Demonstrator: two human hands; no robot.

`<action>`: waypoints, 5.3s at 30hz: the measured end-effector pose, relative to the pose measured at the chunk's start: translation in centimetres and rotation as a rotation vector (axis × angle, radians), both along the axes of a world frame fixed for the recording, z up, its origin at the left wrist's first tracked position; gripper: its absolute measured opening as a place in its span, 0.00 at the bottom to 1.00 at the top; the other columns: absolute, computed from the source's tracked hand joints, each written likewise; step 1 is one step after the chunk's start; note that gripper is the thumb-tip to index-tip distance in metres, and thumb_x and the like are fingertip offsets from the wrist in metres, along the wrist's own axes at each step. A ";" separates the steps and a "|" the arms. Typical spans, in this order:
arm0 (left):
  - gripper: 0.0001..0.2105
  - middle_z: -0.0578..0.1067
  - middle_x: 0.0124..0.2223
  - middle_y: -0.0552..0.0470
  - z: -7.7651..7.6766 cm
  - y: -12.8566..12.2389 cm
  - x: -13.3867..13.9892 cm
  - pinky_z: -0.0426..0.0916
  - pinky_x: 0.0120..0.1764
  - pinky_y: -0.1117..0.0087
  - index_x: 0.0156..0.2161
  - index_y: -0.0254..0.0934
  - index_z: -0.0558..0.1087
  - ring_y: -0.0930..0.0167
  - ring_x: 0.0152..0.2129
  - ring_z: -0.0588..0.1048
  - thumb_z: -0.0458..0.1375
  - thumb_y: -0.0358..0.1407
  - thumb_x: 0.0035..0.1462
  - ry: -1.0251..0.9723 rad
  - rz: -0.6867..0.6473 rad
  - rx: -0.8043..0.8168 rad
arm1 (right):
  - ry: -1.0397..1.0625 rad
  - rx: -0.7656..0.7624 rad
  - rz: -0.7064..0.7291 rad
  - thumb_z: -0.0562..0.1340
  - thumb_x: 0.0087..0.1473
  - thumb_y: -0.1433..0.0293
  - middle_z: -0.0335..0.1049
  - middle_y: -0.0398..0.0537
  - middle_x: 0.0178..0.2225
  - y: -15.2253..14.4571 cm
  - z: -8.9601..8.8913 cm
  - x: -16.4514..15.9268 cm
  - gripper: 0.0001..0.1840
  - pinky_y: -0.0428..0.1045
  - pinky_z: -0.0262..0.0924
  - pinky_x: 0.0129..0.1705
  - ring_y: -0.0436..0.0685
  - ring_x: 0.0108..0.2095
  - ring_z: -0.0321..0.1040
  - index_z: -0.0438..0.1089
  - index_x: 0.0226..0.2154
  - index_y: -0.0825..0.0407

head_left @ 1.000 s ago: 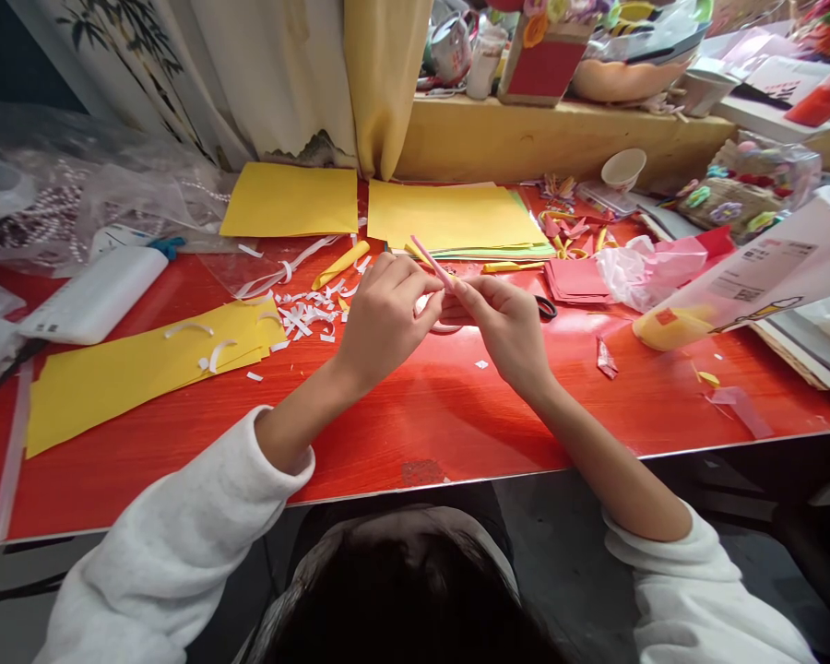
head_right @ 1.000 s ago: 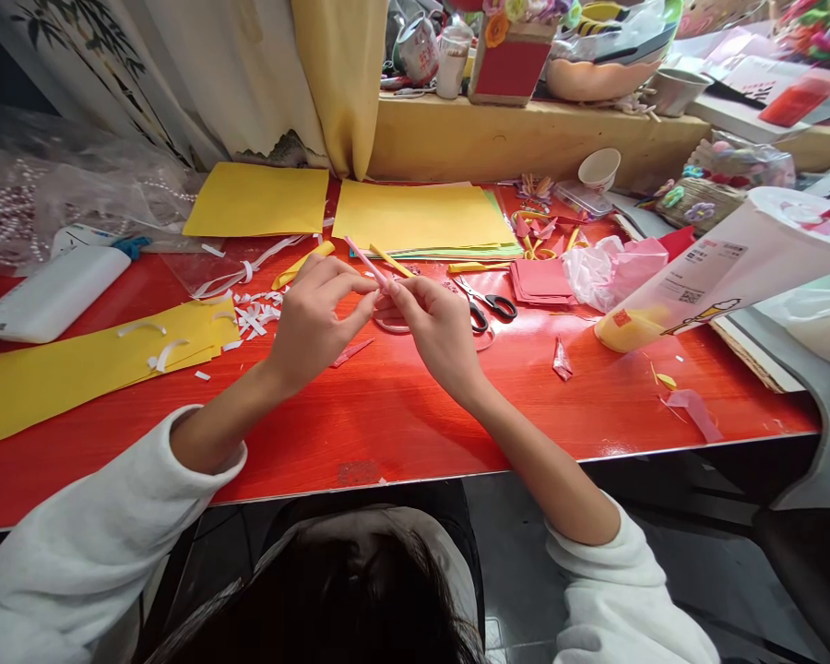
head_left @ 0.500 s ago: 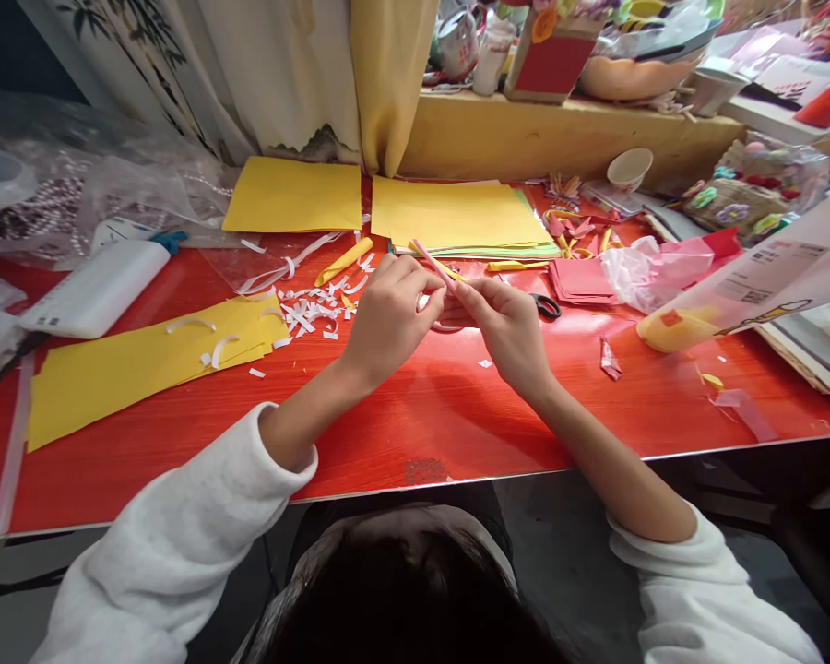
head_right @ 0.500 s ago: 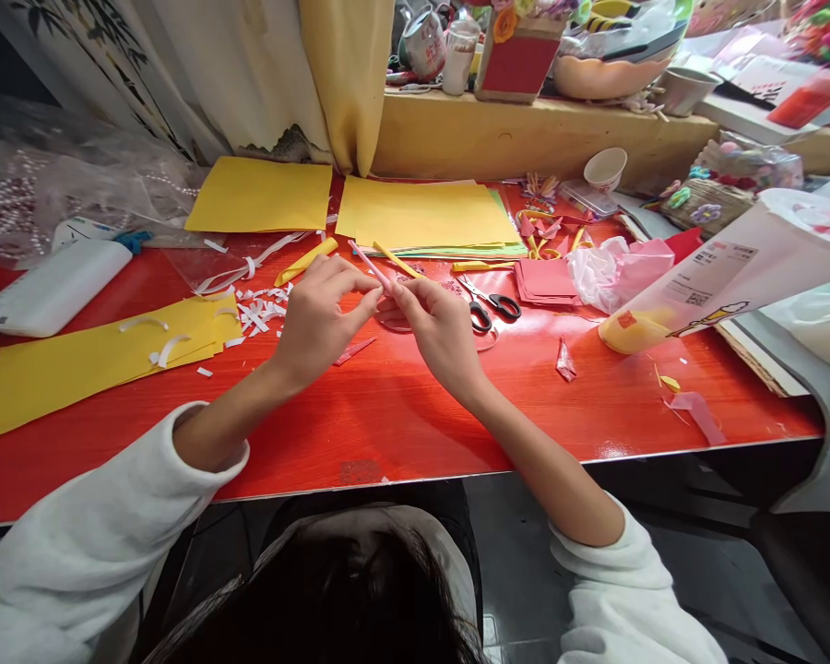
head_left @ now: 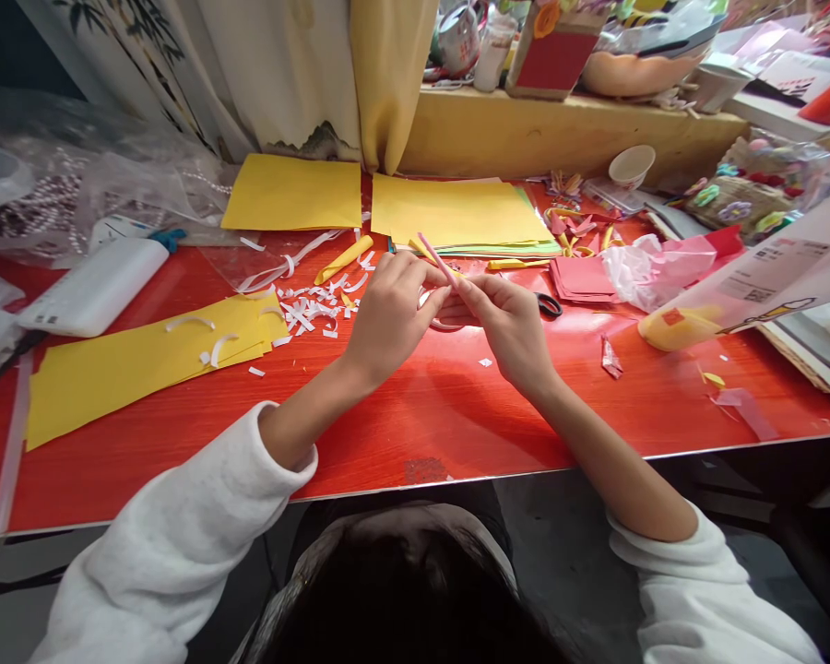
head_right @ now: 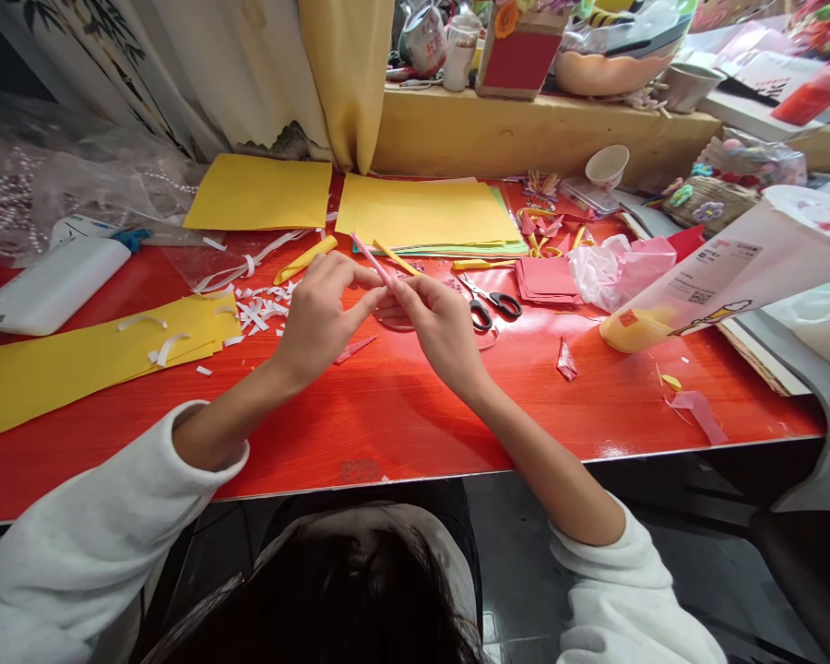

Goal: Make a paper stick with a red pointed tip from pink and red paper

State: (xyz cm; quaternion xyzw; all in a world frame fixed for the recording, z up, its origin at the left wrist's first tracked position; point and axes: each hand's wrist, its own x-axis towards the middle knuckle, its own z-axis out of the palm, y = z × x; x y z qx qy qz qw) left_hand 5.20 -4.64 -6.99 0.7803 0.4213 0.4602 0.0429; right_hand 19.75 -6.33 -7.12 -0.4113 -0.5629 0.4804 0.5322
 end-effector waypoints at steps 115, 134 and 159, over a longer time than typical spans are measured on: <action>0.10 0.73 0.32 0.49 0.0 0.2 -0.7 0.64 0.41 0.62 0.34 0.38 0.73 0.68 0.35 0.71 0.50 0.36 0.62 0.221 0.038 0.212 | -0.066 -0.011 -0.039 0.61 0.51 0.54 0.74 0.46 0.27 -0.4 0.8 -0.1 0.18 0.50 0.72 0.36 0.52 0.31 0.74 0.68 0.29 0.53; 0.06 0.71 0.31 0.51 -0.1 -0.4 0.0 0.65 0.40 0.64 0.31 0.36 0.71 0.70 0.34 0.69 0.54 0.31 0.59 0.037 0.004 0.048 | -0.091 0.026 -0.056 0.59 0.53 0.55 0.73 0.46 0.29 -0.5 0.2 -0.2 0.17 0.49 0.72 0.36 0.51 0.30 0.73 0.67 0.29 0.52; 0.06 0.76 0.33 0.51 1.3 -0.5 -0.1 0.64 0.40 0.69 0.30 0.35 0.76 0.71 0.34 0.72 0.58 0.31 0.55 -0.147 -0.035 -0.281 | -0.148 0.075 -0.086 0.60 0.54 0.57 0.74 0.46 0.29 -0.3 0.2 -0.2 0.15 0.49 0.73 0.35 0.51 0.29 0.74 0.68 0.32 0.53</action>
